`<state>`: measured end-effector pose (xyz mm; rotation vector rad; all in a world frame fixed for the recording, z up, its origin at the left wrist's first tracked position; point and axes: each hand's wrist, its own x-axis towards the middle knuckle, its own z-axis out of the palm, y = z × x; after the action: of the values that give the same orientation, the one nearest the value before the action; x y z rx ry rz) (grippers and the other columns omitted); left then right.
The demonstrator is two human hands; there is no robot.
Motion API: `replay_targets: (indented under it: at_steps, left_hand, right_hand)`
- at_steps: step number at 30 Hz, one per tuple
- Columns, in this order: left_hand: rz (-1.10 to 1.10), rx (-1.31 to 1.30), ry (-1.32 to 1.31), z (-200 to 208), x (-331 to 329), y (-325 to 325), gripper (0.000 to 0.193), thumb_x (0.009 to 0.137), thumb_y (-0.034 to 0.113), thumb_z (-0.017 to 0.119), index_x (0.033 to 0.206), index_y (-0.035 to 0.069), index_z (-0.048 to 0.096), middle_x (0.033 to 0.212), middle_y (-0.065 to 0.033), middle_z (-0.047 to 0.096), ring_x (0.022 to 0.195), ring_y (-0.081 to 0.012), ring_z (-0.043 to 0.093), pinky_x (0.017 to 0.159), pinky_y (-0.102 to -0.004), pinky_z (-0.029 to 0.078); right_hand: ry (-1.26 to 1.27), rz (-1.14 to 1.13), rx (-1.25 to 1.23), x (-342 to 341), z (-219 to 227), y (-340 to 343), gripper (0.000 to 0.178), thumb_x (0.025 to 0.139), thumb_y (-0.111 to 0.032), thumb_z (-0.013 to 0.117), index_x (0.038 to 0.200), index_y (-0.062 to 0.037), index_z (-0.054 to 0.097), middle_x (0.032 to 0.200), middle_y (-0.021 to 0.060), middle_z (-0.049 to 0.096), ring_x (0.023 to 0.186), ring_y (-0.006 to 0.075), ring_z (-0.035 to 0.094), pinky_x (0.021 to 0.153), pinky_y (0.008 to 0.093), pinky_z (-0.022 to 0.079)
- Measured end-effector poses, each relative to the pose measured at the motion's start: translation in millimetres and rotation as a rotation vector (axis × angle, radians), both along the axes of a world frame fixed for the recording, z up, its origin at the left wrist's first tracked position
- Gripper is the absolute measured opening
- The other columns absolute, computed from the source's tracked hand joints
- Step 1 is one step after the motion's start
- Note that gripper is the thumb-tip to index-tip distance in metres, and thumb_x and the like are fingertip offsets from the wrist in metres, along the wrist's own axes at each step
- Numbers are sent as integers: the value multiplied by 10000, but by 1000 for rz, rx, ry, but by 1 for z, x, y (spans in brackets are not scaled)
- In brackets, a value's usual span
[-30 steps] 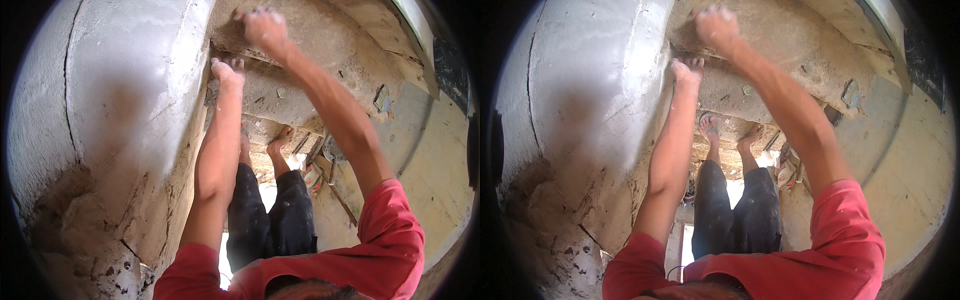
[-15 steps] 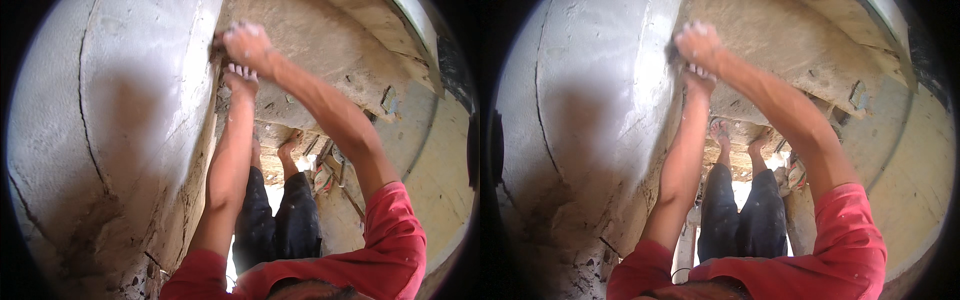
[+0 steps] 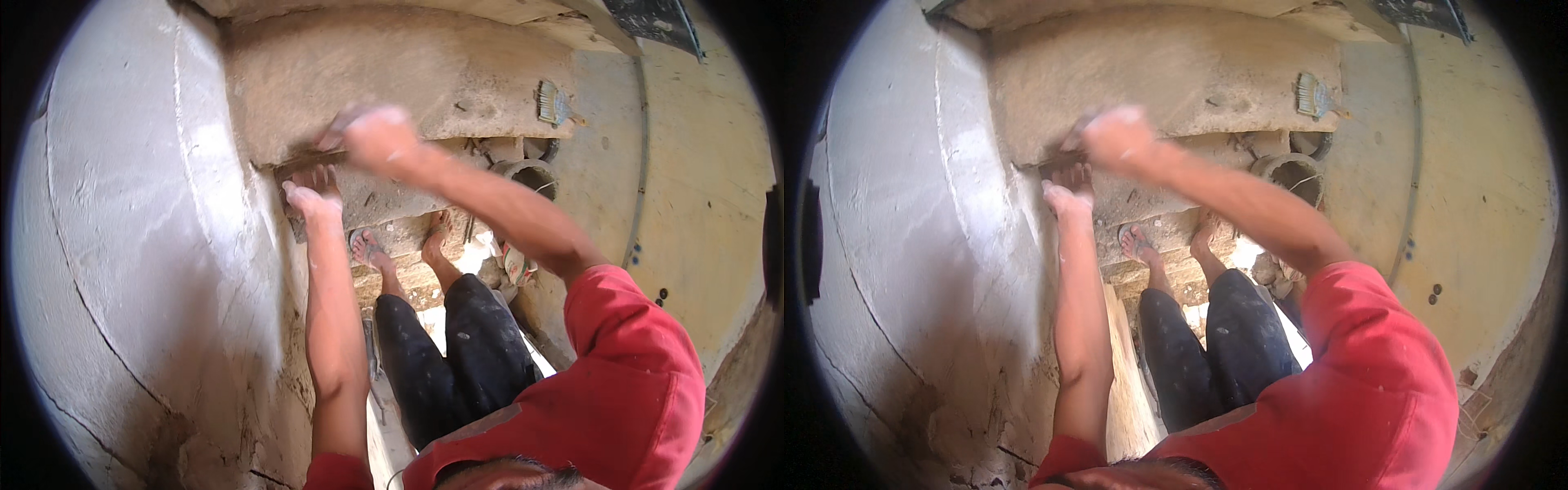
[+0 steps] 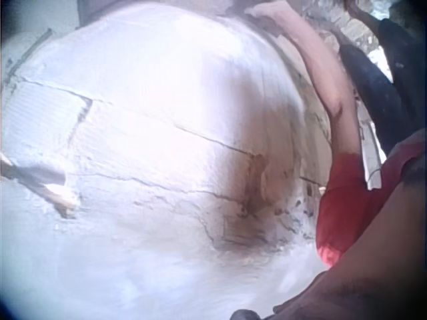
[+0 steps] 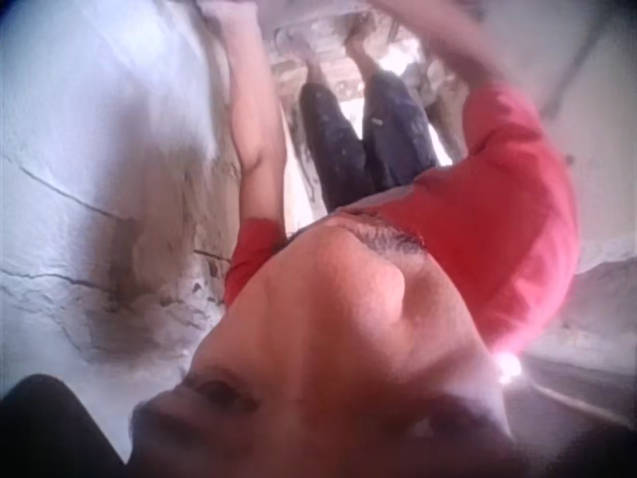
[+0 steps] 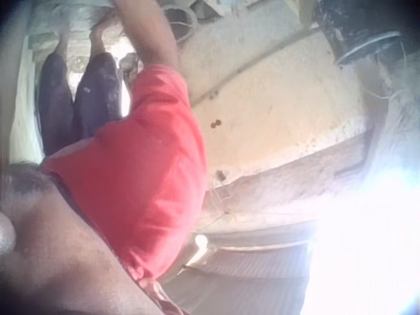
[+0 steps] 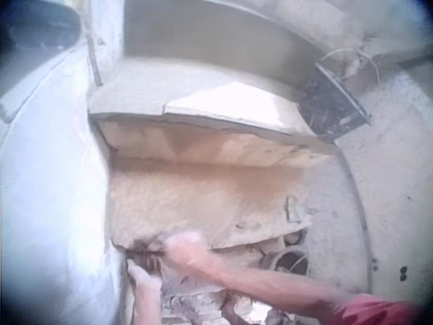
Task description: The person applies wet plaster to a curved concrete stair using a trowel and bucket, then smooths and levels the surface with a brush and hand. The person repeatedly scoops plaster, spreads it across the stair tread, and refines the finish.
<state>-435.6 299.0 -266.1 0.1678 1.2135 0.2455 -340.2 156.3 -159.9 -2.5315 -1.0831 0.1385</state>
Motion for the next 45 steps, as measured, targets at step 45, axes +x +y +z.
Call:
replay_targets:
  at_steps: [45]
  left_hand:
    - [235,301,844,-5,109,15,989,1050,694,211,1436,-173,488,1532,-343,469,1447,-464,449,1239,-499,374]
  right_hand:
    - [-58,24,-275,64,5,-30,210,989,-143,598,1125,-140,758,1013,114,745,963,306,712,857,422,593]
